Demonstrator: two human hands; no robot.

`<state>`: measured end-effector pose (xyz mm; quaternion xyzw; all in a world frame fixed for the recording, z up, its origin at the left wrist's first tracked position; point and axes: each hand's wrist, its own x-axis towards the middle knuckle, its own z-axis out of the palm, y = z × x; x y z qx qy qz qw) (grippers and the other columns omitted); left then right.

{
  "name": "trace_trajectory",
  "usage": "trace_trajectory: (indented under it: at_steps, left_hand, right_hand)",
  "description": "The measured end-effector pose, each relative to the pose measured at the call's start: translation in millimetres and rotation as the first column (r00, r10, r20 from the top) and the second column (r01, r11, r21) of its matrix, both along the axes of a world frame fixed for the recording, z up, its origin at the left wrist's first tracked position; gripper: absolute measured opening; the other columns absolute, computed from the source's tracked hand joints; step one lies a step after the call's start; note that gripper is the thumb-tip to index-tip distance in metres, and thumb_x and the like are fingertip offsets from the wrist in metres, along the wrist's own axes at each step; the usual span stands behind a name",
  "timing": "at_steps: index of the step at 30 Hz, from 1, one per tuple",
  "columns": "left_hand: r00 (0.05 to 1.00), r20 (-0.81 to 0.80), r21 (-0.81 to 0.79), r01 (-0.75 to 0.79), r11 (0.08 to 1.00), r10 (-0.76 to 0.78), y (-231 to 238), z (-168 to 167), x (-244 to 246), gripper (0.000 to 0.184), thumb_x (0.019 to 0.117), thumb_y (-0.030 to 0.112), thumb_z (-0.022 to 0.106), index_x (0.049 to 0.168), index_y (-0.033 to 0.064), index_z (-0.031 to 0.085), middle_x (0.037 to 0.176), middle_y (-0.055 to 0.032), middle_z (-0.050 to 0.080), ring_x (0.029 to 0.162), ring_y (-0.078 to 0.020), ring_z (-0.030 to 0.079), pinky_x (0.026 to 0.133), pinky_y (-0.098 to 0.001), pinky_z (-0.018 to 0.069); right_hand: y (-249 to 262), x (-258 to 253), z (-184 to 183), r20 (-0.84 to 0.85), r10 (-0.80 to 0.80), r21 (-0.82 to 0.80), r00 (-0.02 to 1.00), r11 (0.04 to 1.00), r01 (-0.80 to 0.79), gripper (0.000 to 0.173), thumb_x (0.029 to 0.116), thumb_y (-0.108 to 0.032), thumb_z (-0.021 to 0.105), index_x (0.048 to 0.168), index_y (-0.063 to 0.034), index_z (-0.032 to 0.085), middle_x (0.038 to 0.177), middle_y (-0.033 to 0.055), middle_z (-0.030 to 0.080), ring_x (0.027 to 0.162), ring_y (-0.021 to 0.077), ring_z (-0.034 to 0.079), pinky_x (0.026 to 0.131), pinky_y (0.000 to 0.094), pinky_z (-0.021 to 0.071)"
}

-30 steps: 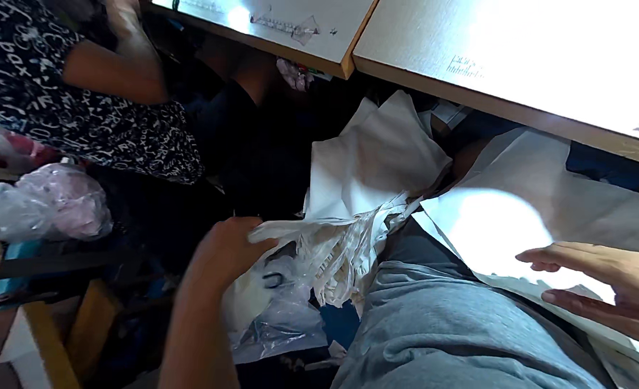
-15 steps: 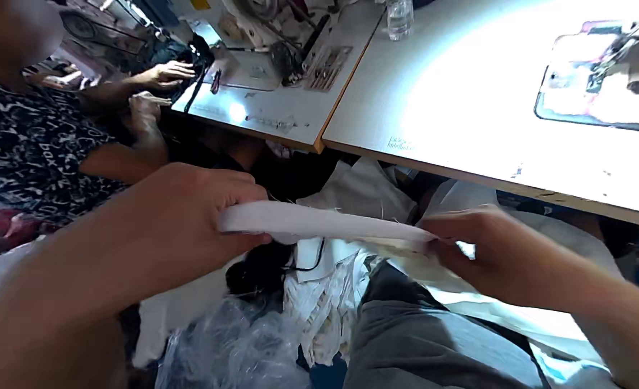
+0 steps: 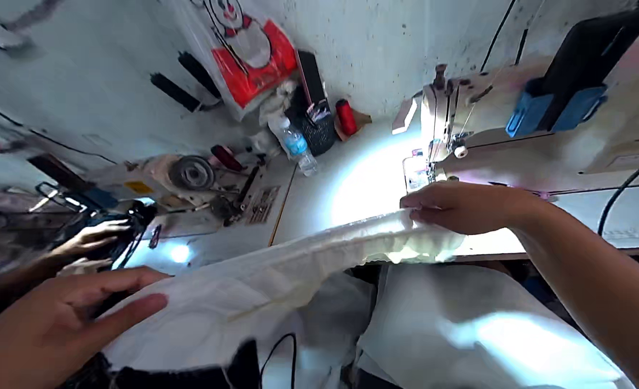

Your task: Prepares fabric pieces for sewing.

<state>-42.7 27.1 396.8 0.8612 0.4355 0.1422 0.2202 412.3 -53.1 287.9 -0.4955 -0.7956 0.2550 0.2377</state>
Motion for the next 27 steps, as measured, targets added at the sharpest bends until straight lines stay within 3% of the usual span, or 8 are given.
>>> trace_trajectory:
  at_steps: [2,6,7,10,12,15,21,27]
  left_hand:
    - [0.989,0.120,-0.043,0.096,0.994,-0.091,5,1,-2,0.005,0.0908,0.009,0.060,0.091,0.0097,0.065,0.076,0.0138,0.065,0.070,0.0069,0.062,0.066,-0.0137,0.0524]
    - [0.977,0.125,0.119,0.158,0.980,-0.172,57,-18,7,0.007,0.0898,0.021,0.069,0.086,0.0145,0.070,0.075,0.0149,0.068,0.069,0.0088,0.063,0.064,-0.0132,0.0538]
    - [0.982,0.076,0.208,0.156,0.966,-0.175,78,-31,15,0.012,0.0901,0.026,0.072,0.088,0.0140,0.072,0.077,0.0109,0.070,0.070,0.0046,0.065,0.065,-0.0194,0.0569]
    - [0.999,0.022,0.234,0.020,0.972,-0.026,105,-73,80,0.010,0.0933,0.002,0.071,0.100,-0.0060,0.072,0.091,-0.0231,0.071,0.085,-0.0369,0.068,0.081,-0.0651,0.0509]
    - [0.999,0.020,0.302,-0.040,0.953,0.036,121,-121,109,0.019,0.0982,0.008,0.068,0.111,-0.0046,0.071,0.106,-0.0283,0.069,0.101,-0.0459,0.066,0.090,-0.0710,0.0469]
    - [0.990,-0.004,0.462,0.125,0.878,-0.138,116,-186,125,0.023,0.0997,0.015,0.060,0.109,-0.0028,0.072,0.108,-0.0240,0.070,0.102,-0.0436,0.068,0.087,-0.0651,0.0524]
    - [0.953,0.031,0.299,0.279,0.913,-0.301,111,-244,126,0.046,0.1001,0.041,0.054,0.121,0.0060,0.074,0.122,-0.0139,0.072,0.116,-0.0321,0.067,0.098,-0.0559,0.0516]
    - [0.967,-0.033,0.294,0.252,0.922,-0.254,122,-242,136,0.046,0.0946,0.048,0.064,0.122,0.0135,0.076,0.116,-0.0102,0.071,0.083,-0.0237,0.069,0.071,-0.0491,0.0572]
  right_hand:
    - [-14,8,4,-0.112,0.059,-0.010,0.992,0.998,-0.060,0.017,0.1029,-0.007,0.053,0.096,-0.0050,0.069,0.076,-0.0004,0.063,0.069,0.0039,0.059,0.064,0.0220,0.0496]
    - [-20,29,3,-0.114,-0.032,-0.014,0.993,0.999,0.030,0.014,0.1025,-0.007,0.056,0.100,-0.0037,0.069,0.079,0.0006,0.065,0.070,0.0036,0.061,0.065,0.0210,0.0515]
    - [-16,34,-3,-0.078,-0.095,0.014,0.992,0.995,0.096,0.012,0.1014,-0.007,0.059,0.101,-0.0029,0.070,0.081,0.0025,0.067,0.071,0.0064,0.062,0.067,0.0252,0.0527]
    - [-1,40,-37,0.029,-0.410,0.132,0.911,0.905,0.404,0.012,0.0988,-0.009,0.064,0.091,-0.0047,0.071,0.078,0.0073,0.067,0.072,0.0187,0.065,0.068,0.0424,0.0538]
    - [-4,34,-66,0.156,-0.637,0.324,0.755,0.755,0.570,0.010,0.0966,-0.011,0.065,0.098,-0.0043,0.072,0.090,0.0131,0.070,0.084,0.0309,0.070,0.074,0.0547,0.0562]
    - [-28,28,-110,0.184,-0.693,0.521,0.697,0.670,0.529,0.008,0.0843,-0.001,0.071,0.092,0.0002,0.072,0.094,0.0191,0.070,0.092,0.0382,0.068,0.080,0.0550,0.0552]
    - [-57,47,-145,0.142,-0.614,0.272,0.777,0.779,0.566,0.018,0.0922,-0.003,0.064,0.105,-0.0025,0.076,0.102,0.0152,0.072,0.102,0.0312,0.069,0.091,0.0486,0.0562]
    - [-45,61,-149,0.146,-0.610,0.334,0.778,0.771,0.542,0.021,0.0901,-0.021,0.069,0.104,-0.0082,0.079,0.116,0.0129,0.069,0.113,0.0314,0.062,0.095,0.0506,0.0507]
